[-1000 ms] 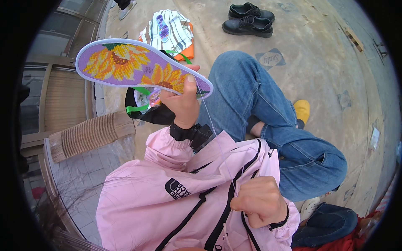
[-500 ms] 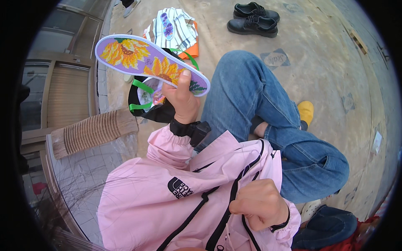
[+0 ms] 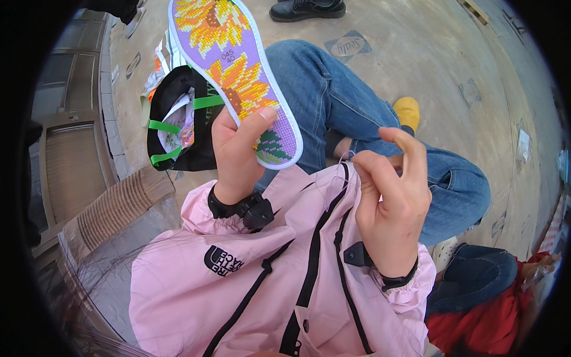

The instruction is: The person sews a sunflower design onto a white shoe insole using a needle and thread. They repeatedly insert the needle through the insole and pull the thread to secure the design, occasionally flipping the insole to work on different sections.

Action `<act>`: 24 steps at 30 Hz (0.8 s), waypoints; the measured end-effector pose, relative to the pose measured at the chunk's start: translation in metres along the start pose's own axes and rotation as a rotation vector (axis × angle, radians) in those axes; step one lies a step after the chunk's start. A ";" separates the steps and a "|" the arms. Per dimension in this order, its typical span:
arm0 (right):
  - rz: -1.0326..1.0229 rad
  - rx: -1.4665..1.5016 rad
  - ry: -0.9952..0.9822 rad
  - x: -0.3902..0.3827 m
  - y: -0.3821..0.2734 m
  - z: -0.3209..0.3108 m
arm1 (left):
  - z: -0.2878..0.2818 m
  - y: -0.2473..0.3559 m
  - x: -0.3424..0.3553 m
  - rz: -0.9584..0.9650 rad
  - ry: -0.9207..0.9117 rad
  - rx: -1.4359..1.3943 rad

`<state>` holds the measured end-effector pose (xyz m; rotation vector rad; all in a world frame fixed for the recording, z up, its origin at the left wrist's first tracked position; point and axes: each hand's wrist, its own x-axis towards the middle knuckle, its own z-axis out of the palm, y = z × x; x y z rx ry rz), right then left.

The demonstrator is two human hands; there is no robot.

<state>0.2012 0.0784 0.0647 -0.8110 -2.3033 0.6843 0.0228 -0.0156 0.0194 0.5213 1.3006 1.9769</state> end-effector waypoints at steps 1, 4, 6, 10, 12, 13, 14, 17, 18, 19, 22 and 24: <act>-0.015 -0.005 0.072 0.000 0.003 0.000 | 0.003 0.000 -0.003 0.003 -0.027 0.006; -0.028 0.028 0.121 -0.008 0.002 -0.002 | 0.015 0.005 -0.011 -0.005 -0.099 0.031; -0.027 0.069 0.129 -0.009 -0.003 -0.001 | 0.019 0.005 -0.014 -0.052 -0.160 -0.020; -0.081 0.215 0.198 -0.004 -0.003 0.006 | 0.016 -0.007 -0.009 -0.303 -0.388 -0.481; -0.091 0.271 0.212 -0.002 -0.006 0.007 | 0.018 -0.015 -0.005 -0.478 -0.544 -0.856; -0.097 0.289 0.212 -0.001 -0.008 0.007 | 0.019 -0.018 -0.005 -0.620 -0.577 -1.074; -0.104 0.289 0.191 -0.003 -0.008 0.005 | 0.020 -0.025 -0.003 -0.733 -0.647 -1.235; -0.122 0.367 0.177 -0.007 -0.011 0.011 | 0.025 -0.037 -0.008 -0.906 -0.718 -1.494; -0.118 0.398 0.178 -0.006 -0.014 0.013 | 0.024 -0.040 -0.008 -0.952 -0.724 -1.536; -0.140 0.408 0.178 -0.004 -0.013 0.014 | 0.025 -0.043 -0.010 -0.990 -0.724 -1.600; -0.187 0.411 0.173 -0.002 -0.011 0.014 | 0.023 -0.049 -0.012 -1.060 -0.735 -1.684; -0.192 0.390 0.168 0.000 -0.013 0.013 | 0.023 -0.050 -0.011 -1.074 -0.736 -1.686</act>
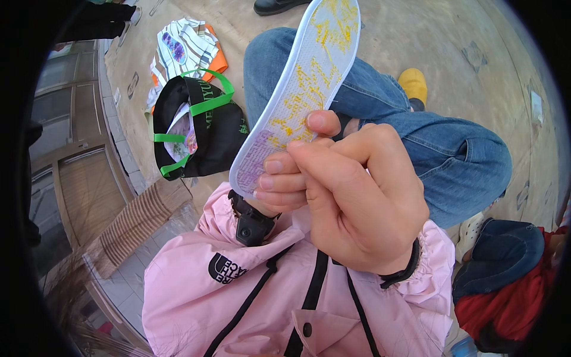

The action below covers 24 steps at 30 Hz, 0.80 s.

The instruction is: The person sews a sunflower design onto a white shoe insole using a needle and thread. They repeatedly insert the needle through the insole and pull the thread to secure the design, occasionally flipping the insole to work on different sections.

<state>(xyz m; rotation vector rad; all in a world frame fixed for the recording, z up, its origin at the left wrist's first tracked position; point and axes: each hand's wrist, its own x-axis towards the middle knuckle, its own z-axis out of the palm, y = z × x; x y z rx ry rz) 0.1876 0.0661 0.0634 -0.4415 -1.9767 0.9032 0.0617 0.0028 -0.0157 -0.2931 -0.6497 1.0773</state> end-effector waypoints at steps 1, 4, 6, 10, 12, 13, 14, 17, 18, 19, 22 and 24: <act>0.003 -0.003 -0.001 0.001 -0.001 0.000 | 0.000 0.000 0.000 -0.001 0.001 0.001; -0.012 0.008 -0.011 0.005 -0.002 0.001 | 0.000 0.000 -0.002 0.000 0.006 0.008; -0.010 0.008 -0.011 0.006 -0.003 0.002 | 0.000 0.001 -0.003 0.001 0.015 0.012; 0.010 -0.012 -0.029 0.006 -0.004 0.001 | 0.000 0.002 -0.004 0.017 0.025 0.030; 0.012 -0.015 -0.043 0.007 -0.004 0.000 | 0.001 0.001 -0.004 0.023 0.041 0.038; 0.012 -0.016 -0.043 0.007 -0.004 0.000 | 0.002 0.001 -0.004 0.022 0.046 0.038; 0.014 -0.018 -0.044 0.007 -0.004 0.000 | 0.001 0.002 -0.004 0.016 0.042 0.036; 0.017 -0.021 -0.049 0.006 -0.004 0.000 | -0.003 0.003 -0.004 0.002 0.017 0.045; 0.015 -0.023 -0.051 0.006 -0.003 0.000 | -0.003 0.003 -0.004 0.001 0.009 0.058; 0.012 -0.028 -0.051 0.006 -0.002 0.000 | -0.004 0.004 -0.004 0.003 0.009 0.084; 0.031 -0.052 -0.027 0.003 0.000 0.001 | 0.015 -0.002 -0.007 0.057 0.201 0.333; 0.052 -0.071 -0.020 0.000 0.002 0.002 | 0.034 -0.011 -0.003 0.146 0.386 0.610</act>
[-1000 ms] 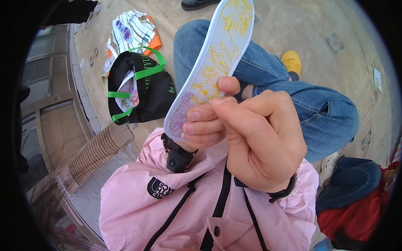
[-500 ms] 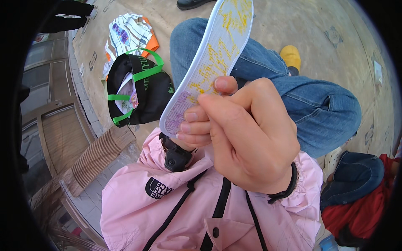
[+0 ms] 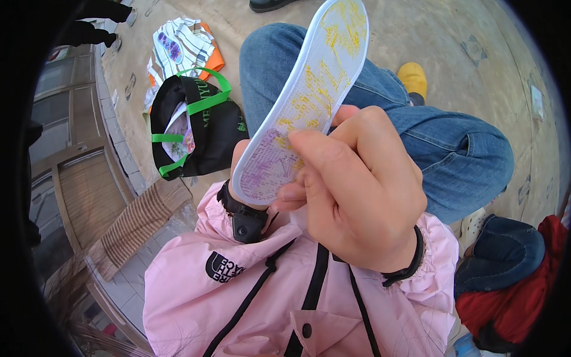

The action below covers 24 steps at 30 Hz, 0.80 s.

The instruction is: The person sews a sunflower design onto a white shoe insole using a needle and thread. They repeatedly insert the needle through the insole and pull the thread to secure the design, occasionally flipping the insole to work on different sections.

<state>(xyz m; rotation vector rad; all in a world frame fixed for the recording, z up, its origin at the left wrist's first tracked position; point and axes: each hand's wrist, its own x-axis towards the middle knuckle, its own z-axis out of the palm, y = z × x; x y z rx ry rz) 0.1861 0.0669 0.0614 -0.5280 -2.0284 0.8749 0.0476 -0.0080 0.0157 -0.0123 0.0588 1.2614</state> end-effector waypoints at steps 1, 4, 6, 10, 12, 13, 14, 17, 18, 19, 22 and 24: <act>0.012 -0.007 -0.003 -0.001 0.001 0.000 | 0.012 0.001 0.001 0.064 0.101 0.161; 0.014 -0.053 0.011 -0.001 0.004 0.001 | 0.015 -0.003 0.007 0.281 0.368 0.474; -0.008 -0.069 0.018 -0.001 0.009 0.002 | 0.001 -0.002 0.006 0.403 0.419 0.661; -0.048 -0.127 -0.017 -0.006 0.011 0.004 | 0.013 0.012 -0.004 0.362 0.419 0.646; -0.064 -0.163 -0.022 -0.009 0.013 0.005 | 0.013 0.018 -0.010 0.348 0.401 0.627; -0.073 -0.170 -0.012 -0.010 0.015 0.007 | 0.014 0.021 -0.012 0.341 0.394 0.619; -0.076 -0.173 -0.012 -0.010 0.017 0.008 | 0.015 0.023 -0.014 0.336 0.387 0.668; -0.095 -0.191 -0.025 -0.012 0.018 0.008 | 0.015 0.026 -0.016 0.322 0.360 0.813; -0.103 -0.199 -0.031 -0.012 0.018 0.009 | 0.015 0.025 -0.015 0.345 0.387 0.842; -0.100 -0.200 -0.025 -0.013 0.019 0.009 | 0.016 0.024 -0.014 0.369 0.418 0.870; -0.098 -0.203 -0.005 -0.016 0.020 0.012 | 0.015 0.014 -0.006 0.481 0.469 0.909; -0.103 -0.202 0.008 -0.017 0.022 0.014 | 0.012 0.006 -0.003 0.534 0.470 0.968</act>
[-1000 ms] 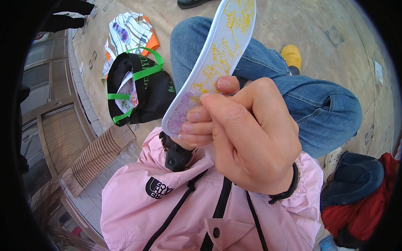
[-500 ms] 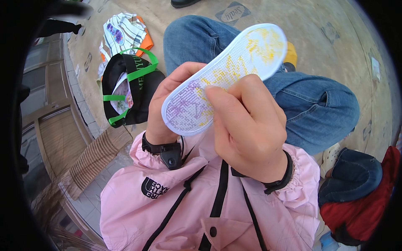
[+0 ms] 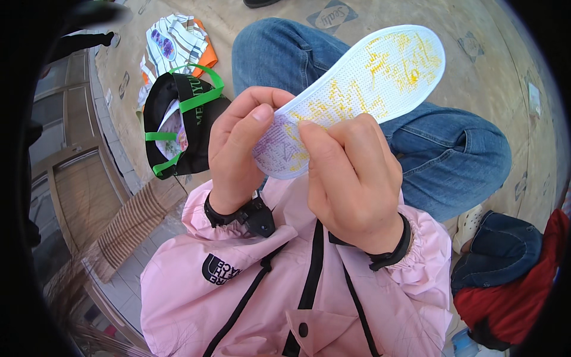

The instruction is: The person sews a sunflower design onto a white shoe insole using a needle and thread. They repeatedly insert the needle through the insole and pull the thread to secure the design, occasionally flipping the insole to work on different sections.

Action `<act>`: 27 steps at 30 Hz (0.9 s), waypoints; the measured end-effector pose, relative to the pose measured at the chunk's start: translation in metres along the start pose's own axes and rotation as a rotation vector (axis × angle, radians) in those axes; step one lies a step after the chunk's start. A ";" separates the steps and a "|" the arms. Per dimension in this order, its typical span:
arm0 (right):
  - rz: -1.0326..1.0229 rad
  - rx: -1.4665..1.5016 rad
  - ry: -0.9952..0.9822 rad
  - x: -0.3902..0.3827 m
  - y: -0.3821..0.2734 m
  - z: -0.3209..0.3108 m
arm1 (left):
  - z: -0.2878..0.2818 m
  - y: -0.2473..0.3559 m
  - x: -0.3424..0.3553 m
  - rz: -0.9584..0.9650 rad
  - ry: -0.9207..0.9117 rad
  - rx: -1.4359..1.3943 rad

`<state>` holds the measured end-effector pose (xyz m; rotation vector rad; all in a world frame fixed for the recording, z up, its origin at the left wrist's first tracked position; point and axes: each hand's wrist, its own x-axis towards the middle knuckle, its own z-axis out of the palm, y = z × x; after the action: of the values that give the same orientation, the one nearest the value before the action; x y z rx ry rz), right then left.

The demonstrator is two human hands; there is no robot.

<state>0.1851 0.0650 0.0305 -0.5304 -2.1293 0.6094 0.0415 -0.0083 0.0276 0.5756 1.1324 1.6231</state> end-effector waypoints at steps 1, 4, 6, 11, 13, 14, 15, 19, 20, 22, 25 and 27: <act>0.018 -0.009 0.009 0.000 0.000 0.000 | 0.003 -0.004 -0.001 0.027 -0.013 0.048; 0.080 -0.031 0.031 -0.001 -0.002 -0.001 | 0.004 -0.009 0.000 0.123 -0.034 0.169; 0.132 -0.038 0.039 -0.001 -0.004 -0.002 | 0.003 -0.010 0.001 0.145 -0.036 0.171; 0.131 -0.051 0.050 0.002 -0.003 -0.003 | 0.011 -0.006 -0.005 0.191 0.052 0.072; 0.127 -0.043 0.046 0.003 -0.004 -0.003 | 0.010 -0.011 -0.004 0.283 0.063 0.115; 0.127 -0.032 0.042 0.003 -0.005 -0.003 | 0.009 -0.013 -0.004 0.330 0.068 0.137; 0.128 -0.021 0.037 0.003 -0.005 -0.003 | 0.006 -0.015 -0.003 0.339 0.056 0.144; 0.066 0.000 0.029 0.001 -0.002 -0.002 | 0.003 -0.021 -0.003 0.384 0.097 0.184; 0.057 0.004 0.018 0.000 -0.002 -0.002 | 0.005 -0.022 -0.003 0.399 0.126 0.195; 0.052 0.008 0.011 -0.001 -0.003 -0.002 | 0.012 -0.021 -0.004 0.388 0.207 0.139; 0.051 0.003 0.007 -0.001 -0.004 0.000 | 0.013 -0.018 -0.006 0.382 0.233 0.138; 0.033 -0.006 -0.011 -0.001 -0.004 0.000 | 0.013 -0.018 -0.006 0.395 0.225 0.166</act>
<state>0.1853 0.0617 0.0323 -0.5672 -2.1366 0.6258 0.0627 -0.0087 0.0184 0.7755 1.3932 1.9802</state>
